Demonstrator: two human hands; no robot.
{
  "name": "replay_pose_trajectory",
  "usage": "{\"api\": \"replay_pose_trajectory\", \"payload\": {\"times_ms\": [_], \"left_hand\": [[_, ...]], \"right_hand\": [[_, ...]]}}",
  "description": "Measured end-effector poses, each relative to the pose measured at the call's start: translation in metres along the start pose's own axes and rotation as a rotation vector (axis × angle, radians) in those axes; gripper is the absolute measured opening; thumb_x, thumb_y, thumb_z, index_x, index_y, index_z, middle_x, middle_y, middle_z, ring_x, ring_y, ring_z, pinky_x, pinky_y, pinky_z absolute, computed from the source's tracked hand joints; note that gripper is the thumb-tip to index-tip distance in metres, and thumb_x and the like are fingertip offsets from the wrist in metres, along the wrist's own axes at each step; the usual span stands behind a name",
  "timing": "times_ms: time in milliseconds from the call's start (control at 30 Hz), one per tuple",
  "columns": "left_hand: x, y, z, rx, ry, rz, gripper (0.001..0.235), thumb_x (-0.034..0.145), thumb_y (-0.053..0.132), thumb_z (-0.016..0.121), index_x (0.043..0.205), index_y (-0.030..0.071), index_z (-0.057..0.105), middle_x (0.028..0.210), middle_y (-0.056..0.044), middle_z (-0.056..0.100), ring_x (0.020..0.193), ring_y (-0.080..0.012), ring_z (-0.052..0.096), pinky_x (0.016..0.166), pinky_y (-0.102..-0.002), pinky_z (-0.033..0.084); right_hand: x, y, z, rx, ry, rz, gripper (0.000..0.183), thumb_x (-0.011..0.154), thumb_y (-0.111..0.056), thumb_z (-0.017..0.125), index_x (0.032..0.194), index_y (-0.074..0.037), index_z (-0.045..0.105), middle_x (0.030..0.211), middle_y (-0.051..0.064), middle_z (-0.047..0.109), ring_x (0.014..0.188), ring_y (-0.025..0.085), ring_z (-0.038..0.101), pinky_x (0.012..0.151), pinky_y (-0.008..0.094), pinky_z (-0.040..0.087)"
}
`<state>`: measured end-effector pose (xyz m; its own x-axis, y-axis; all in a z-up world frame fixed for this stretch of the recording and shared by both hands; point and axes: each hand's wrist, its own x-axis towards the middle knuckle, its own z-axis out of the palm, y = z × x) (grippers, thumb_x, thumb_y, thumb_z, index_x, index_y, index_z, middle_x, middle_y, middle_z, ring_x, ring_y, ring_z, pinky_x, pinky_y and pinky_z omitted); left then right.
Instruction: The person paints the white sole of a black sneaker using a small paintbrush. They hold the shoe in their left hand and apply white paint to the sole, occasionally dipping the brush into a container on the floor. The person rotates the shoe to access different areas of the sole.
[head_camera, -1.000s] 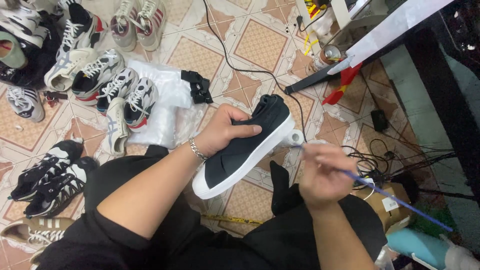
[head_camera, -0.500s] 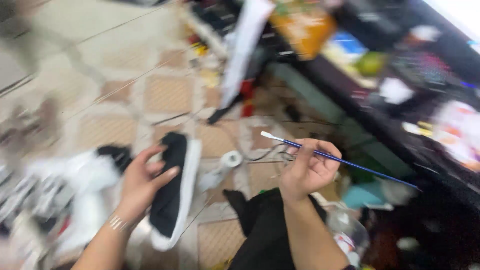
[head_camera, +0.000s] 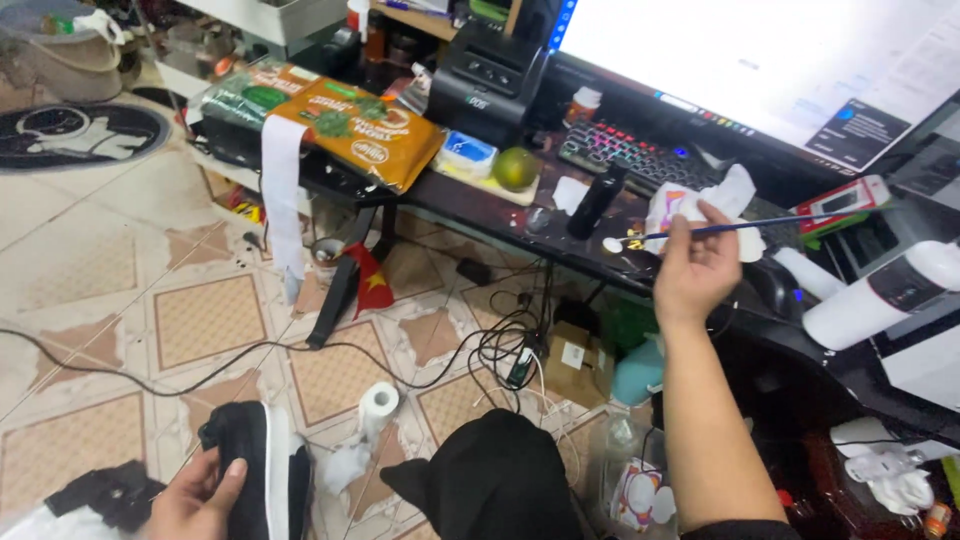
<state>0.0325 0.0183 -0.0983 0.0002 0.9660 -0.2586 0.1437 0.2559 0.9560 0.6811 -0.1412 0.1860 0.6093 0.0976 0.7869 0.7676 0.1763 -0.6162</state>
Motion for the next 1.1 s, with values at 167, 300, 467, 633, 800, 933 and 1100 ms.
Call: {"api": "replay_pose_trajectory", "payload": {"times_ms": [167,300,467,633,800,933,1100], "left_hand": [[-0.014,0.019,0.013,0.149,0.005,-0.027,0.037,0.116,0.031,0.085,0.146,0.013,0.097,0.113,-0.009,0.097,0.116,-0.0092,0.075,0.101,-0.029,0.052],[-0.003,-0.016,0.028,-0.263,-0.027,-0.007,0.030,0.121,0.007,0.081,0.145,-0.008,0.088,0.120,-0.025,0.090,0.108,-0.0236,0.078,0.097,-0.034,0.060],[-0.001,-0.011,0.028,-0.271,-0.009,-0.040,0.031,0.122,0.007,0.080,0.147,-0.009,0.088,0.117,-0.030,0.089,0.105,-0.0277,0.079,0.097,-0.037,0.062],[-0.003,0.003,0.024,-0.238,-0.006,-0.092,0.030,0.120,0.009,0.083,0.143,-0.007,0.092,0.111,-0.023,0.090,0.098,-0.0233,0.076,0.087,-0.036,0.060],[0.010,0.013,0.007,0.124,-0.073,-0.161,0.069,0.106,0.033,0.088,0.163,-0.004,0.082,0.163,-0.021,0.084,0.152,-0.0260,0.074,0.137,-0.040,0.046],[-0.005,0.028,-0.002,0.139,-0.020,-0.198,0.064,0.101,0.043,0.091,0.154,0.008,0.090,0.157,-0.007,0.089,0.142,-0.0184,0.078,0.131,-0.035,0.051],[-0.017,0.069,-0.017,0.128,-0.102,-0.077,0.046,0.104,0.047,0.085,0.131,0.011,0.098,0.126,0.000,0.093,0.116,-0.0151,0.081,0.108,-0.033,0.055]], "right_hand": [[-0.007,-0.019,0.003,-0.068,-0.066,-0.034,0.031,0.126,-0.018,0.087,0.151,-0.002,0.078,0.109,0.006,0.080,0.091,0.010,0.075,0.082,0.026,0.059],[-0.010,-0.027,0.005,-0.123,-0.100,-0.048,0.032,0.126,-0.018,0.087,0.151,-0.001,0.079,0.110,0.007,0.080,0.094,0.011,0.075,0.085,0.026,0.061],[-0.009,-0.030,0.005,-0.138,-0.112,-0.047,0.032,0.125,-0.017,0.089,0.150,0.000,0.079,0.110,0.008,0.080,0.096,0.013,0.076,0.088,0.027,0.064],[-0.005,-0.012,0.003,-0.082,-0.025,-0.001,0.032,0.125,-0.017,0.089,0.151,-0.001,0.079,0.102,0.007,0.081,0.092,0.011,0.080,0.082,0.024,0.060],[0.001,0.036,-0.011,0.025,0.145,-0.104,0.026,0.129,-0.001,0.089,0.149,-0.006,0.073,0.110,0.017,0.082,0.079,0.022,0.080,0.070,0.035,0.064],[-0.029,-0.009,-0.006,0.135,0.109,-0.357,0.026,0.134,0.006,0.092,0.140,0.002,0.066,0.132,0.029,0.075,0.098,0.042,0.078,0.084,0.054,0.068],[-0.140,-0.078,0.049,0.371,-0.175,-0.119,0.021,0.146,0.006,0.079,0.143,0.008,0.058,0.126,0.041,0.070,0.104,0.041,0.070,0.084,0.049,0.067]]}}
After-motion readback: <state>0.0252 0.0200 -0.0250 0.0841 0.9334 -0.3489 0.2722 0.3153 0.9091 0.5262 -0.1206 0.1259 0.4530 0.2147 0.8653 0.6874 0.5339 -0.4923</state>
